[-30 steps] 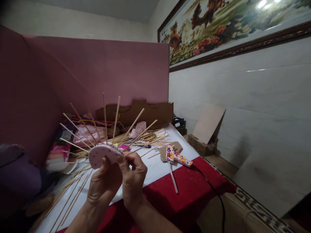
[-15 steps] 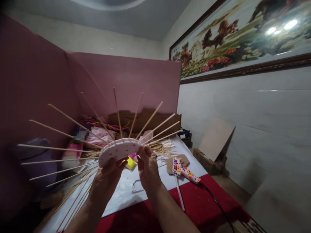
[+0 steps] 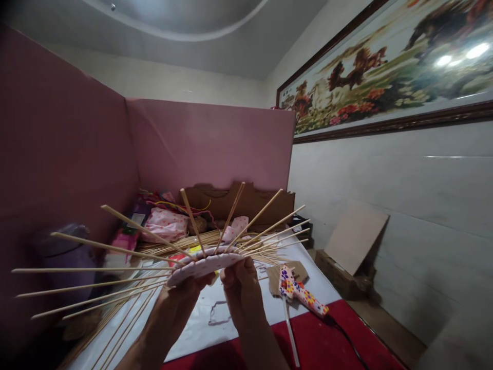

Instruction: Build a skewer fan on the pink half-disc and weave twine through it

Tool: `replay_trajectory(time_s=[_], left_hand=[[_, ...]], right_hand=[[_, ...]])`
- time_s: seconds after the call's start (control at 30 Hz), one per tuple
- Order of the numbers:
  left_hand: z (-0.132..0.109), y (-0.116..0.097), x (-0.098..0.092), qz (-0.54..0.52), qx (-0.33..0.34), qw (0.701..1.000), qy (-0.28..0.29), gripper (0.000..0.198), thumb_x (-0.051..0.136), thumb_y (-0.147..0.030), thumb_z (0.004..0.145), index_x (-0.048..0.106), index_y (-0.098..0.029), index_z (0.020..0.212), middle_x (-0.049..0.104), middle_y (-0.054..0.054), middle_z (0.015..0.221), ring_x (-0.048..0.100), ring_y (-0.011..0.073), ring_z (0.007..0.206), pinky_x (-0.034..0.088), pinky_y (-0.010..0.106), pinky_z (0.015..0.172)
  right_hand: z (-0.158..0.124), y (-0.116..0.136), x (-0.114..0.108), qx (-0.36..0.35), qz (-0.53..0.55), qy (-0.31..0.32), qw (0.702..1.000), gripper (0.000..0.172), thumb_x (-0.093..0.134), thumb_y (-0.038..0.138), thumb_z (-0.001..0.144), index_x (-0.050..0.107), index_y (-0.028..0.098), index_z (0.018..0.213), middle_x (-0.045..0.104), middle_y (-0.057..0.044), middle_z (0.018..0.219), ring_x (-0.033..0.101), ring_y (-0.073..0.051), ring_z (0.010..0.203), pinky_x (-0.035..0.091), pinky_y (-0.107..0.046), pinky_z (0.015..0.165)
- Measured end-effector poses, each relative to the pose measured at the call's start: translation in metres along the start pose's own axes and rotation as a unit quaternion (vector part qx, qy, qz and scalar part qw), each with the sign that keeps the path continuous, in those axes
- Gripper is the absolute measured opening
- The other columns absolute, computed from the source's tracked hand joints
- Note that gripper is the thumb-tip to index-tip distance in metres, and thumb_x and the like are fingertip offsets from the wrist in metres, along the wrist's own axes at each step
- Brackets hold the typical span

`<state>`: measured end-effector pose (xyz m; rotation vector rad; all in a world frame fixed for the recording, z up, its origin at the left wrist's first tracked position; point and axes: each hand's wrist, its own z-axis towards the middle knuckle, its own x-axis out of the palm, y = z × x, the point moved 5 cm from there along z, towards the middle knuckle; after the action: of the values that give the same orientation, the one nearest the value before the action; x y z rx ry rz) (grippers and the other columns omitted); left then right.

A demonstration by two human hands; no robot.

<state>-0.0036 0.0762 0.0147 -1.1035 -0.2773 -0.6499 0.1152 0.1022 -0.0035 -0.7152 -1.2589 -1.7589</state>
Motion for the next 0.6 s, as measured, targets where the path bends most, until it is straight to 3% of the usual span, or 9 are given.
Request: replay_trajectory(time_s=[0.23, 0.4, 0.5, 0.6], left_hand=[[0.0, -0.001, 0.006, 0.03, -0.01, 0.999, -0.006, 0.024, 0.068, -0.024, 0.073, 0.07, -0.017, 0.095, 0.067, 0.009, 0.097, 0.056, 0.0257, 0.098, 0.044, 0.037, 0.082], [0.0, 0.013, -0.004, 0.139, -0.019, 0.988, -0.068, 0.024, 0.065, -0.036, 0.077, 0.07, -0.016, 0.09, 0.069, 0.007, 0.086, 0.059, 0.0156, 0.07, 0.045, 0.028, 0.064], [-0.006, 0.018, -0.01, 0.269, -0.036, 0.955, -0.119, 0.035, 0.06, -0.046, 0.079, 0.067, -0.013, 0.067, 0.065, 0.005, 0.062, 0.054, 0.0122, 0.051, 0.042, 0.024, 0.049], [-0.017, 0.005, -0.006, 0.408, 0.082, 0.897, -0.145, 0.033, 0.064, -0.041, 0.077, 0.063, -0.015, 0.057, 0.059, 0.001, 0.049, 0.052, 0.0115, 0.044, 0.042, 0.024, 0.047]], right_hand=[[0.0, 0.003, -0.002, 0.001, 0.022, -0.03, 0.999, 0.026, 0.085, 0.034, 0.059, 0.066, 0.019, 0.071, 0.048, 0.007, 0.053, 0.04, -0.004, 0.047, 0.038, -0.015, 0.046], [0.004, 0.005, -0.007, -0.02, 0.043, -0.066, 0.997, 0.029, 0.087, 0.03, 0.056, 0.064, 0.019, 0.068, 0.052, 0.008, 0.056, 0.043, -0.003, 0.048, 0.04, -0.014, 0.047], [0.007, 0.01, -0.013, -0.049, 0.05, -0.09, 0.993, 0.029, 0.087, 0.031, 0.056, 0.062, 0.019, 0.066, 0.054, 0.008, 0.057, 0.045, -0.004, 0.049, 0.041, -0.015, 0.047], [0.009, 0.016, -0.016, -0.073, 0.038, -0.091, 0.992, 0.028, 0.086, 0.029, 0.057, 0.061, 0.019, 0.064, 0.056, 0.007, 0.058, 0.046, -0.004, 0.049, 0.041, -0.015, 0.048]])
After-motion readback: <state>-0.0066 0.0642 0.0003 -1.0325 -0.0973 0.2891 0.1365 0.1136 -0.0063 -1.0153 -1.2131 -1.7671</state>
